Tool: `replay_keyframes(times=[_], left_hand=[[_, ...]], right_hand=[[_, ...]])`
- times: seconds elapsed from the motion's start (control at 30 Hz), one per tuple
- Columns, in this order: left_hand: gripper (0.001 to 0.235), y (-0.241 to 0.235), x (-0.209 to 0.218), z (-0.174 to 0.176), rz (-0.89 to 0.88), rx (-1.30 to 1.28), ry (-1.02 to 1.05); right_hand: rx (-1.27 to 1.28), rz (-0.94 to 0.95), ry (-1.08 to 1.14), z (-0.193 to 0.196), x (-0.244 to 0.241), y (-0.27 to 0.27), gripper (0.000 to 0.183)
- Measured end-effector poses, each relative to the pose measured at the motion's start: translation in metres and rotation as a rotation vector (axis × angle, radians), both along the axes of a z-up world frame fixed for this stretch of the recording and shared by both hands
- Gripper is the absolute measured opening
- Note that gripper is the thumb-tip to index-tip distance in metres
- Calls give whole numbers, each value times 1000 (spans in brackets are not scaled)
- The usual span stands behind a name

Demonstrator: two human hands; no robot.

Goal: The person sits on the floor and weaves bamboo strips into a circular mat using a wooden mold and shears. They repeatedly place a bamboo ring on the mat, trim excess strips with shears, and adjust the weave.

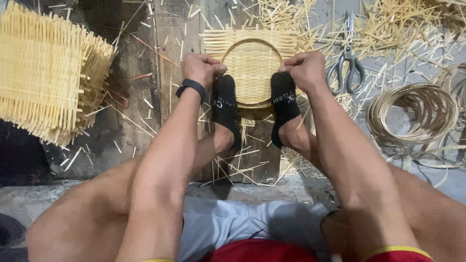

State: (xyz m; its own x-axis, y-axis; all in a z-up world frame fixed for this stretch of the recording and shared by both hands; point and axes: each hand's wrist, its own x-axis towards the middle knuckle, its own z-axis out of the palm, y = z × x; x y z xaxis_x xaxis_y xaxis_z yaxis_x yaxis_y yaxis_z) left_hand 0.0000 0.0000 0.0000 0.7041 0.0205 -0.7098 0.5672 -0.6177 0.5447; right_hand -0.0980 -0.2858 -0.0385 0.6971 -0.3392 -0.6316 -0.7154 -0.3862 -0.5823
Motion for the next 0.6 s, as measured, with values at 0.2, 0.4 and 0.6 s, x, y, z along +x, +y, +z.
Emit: replay_keyframes(times=[0.2,0.4,0.6], left_hand=[[22,-31,23,1,-514,97,-578],[24,-55,26,-52,-552,-220,-910],[27,-53,16,-64,-422,-297,-697]], right_hand=[[-293,374,-90,103,13,64,80],[-767,1022,-331,59,-3,127,99],[-776,969,-428,29,-18,128,91]])
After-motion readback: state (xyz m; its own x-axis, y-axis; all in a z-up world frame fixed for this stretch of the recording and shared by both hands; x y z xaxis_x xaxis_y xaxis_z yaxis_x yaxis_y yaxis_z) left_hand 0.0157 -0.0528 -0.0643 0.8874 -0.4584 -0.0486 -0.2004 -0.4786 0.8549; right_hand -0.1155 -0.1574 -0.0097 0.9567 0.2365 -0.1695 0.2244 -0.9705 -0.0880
